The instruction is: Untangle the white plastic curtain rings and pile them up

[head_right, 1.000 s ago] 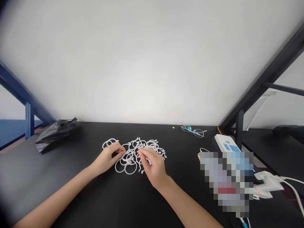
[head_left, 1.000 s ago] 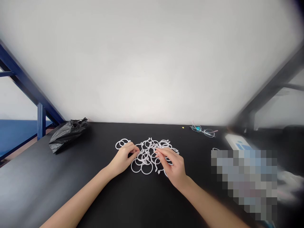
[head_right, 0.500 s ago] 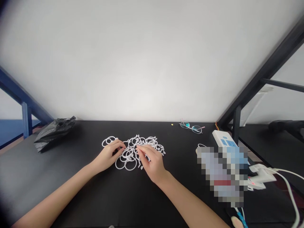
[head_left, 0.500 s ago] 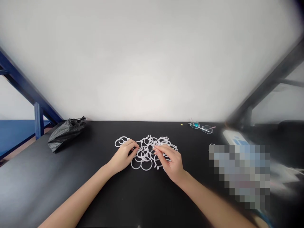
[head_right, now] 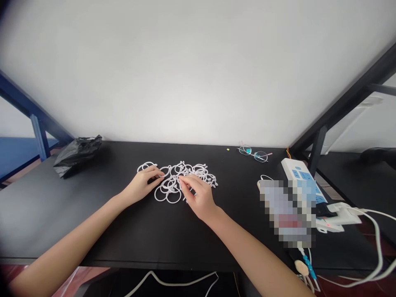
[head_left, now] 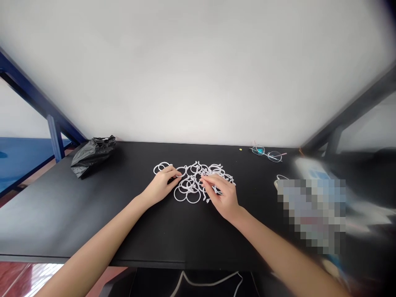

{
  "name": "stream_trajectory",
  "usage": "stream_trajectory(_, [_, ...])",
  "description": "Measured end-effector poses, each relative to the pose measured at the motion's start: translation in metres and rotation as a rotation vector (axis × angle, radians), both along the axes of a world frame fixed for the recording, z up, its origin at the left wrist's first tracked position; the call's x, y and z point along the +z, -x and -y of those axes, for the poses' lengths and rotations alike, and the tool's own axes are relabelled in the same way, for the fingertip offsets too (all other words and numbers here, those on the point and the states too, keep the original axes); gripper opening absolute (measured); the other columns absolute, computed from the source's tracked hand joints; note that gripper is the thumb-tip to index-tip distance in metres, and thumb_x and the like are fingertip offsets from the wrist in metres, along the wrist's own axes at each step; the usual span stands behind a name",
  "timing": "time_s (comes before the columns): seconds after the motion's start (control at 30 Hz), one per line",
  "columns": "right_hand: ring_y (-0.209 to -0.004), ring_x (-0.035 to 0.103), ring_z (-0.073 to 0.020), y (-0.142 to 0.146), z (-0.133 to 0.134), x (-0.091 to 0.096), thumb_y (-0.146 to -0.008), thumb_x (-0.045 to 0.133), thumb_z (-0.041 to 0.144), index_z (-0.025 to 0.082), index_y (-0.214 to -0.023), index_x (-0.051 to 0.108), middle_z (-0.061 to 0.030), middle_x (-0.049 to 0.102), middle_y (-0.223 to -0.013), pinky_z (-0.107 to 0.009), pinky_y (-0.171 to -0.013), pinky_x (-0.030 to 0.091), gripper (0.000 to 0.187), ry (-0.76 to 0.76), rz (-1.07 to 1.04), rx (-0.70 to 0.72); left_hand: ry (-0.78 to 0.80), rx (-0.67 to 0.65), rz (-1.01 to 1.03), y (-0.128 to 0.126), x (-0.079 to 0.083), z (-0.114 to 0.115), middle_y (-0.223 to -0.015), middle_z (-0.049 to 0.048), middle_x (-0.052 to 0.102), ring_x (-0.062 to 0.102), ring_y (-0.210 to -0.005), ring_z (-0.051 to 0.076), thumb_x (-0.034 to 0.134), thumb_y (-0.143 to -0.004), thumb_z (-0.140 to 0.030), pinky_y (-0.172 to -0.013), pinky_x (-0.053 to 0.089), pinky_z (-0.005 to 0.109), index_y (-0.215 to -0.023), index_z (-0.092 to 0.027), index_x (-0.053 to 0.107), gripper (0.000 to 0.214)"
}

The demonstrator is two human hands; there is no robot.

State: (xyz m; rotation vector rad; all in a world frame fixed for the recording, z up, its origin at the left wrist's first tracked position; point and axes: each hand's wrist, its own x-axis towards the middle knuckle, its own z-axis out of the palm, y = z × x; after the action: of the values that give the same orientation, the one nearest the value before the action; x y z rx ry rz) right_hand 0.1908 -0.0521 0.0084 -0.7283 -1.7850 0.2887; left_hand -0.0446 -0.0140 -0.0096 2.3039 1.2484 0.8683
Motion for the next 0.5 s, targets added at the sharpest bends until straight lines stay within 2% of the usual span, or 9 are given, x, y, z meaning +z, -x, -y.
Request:
stream_trajectory(0.23, [-0.068,0.066,-0.0157,0.002,0.000,-0.001,-0.093,0.054,0.013,0.021,-0.107,0.071,-0.0056,0.072,-0.082,-0.030,-0.061,0.059,0.023,0.050,-0.014,0.008,-0.116,0.063,0.022,-0.006,0.015,0.011,-0.091,0.0037,0.058,0.057,-0.075,0.013,0.043,-0.101,-0.027,-0.069,0.051,0.025,-0.098,-0.017,0.059,0.019])
stream_trajectory(0.4, [-0.077,0.069,-0.0155,0.000,0.000,-0.002,-0.093,0.055,0.013,0.020,-0.119,0.065,-0.0081,0.072,-0.096,-0.028,-0.067,0.062,0.029,0.130,-0.038,0.028,-0.266,-0.046,0.021,-0.014,0.021,0.024,-0.097,0.0068,0.061,0.060,-0.086,0.016,0.046,-0.100,-0.018,-0.077,0.052,0.028,-0.105,-0.018,0.057,0.012])
stream_trajectory(0.5, [-0.079,0.069,-0.0158,-0.003,-0.002,0.000,-0.094,0.056,0.017,0.020,-0.125,0.062,-0.0091,0.071,-0.102,-0.029,-0.069,0.062,0.031,0.167,-0.033,0.034,-0.330,-0.145,0.011,-0.018,0.022,0.033,-0.100,0.0078,0.061,0.061,-0.087,0.016,0.049,-0.098,-0.013,-0.076,0.053,0.027,-0.111,-0.019,0.057,0.017])
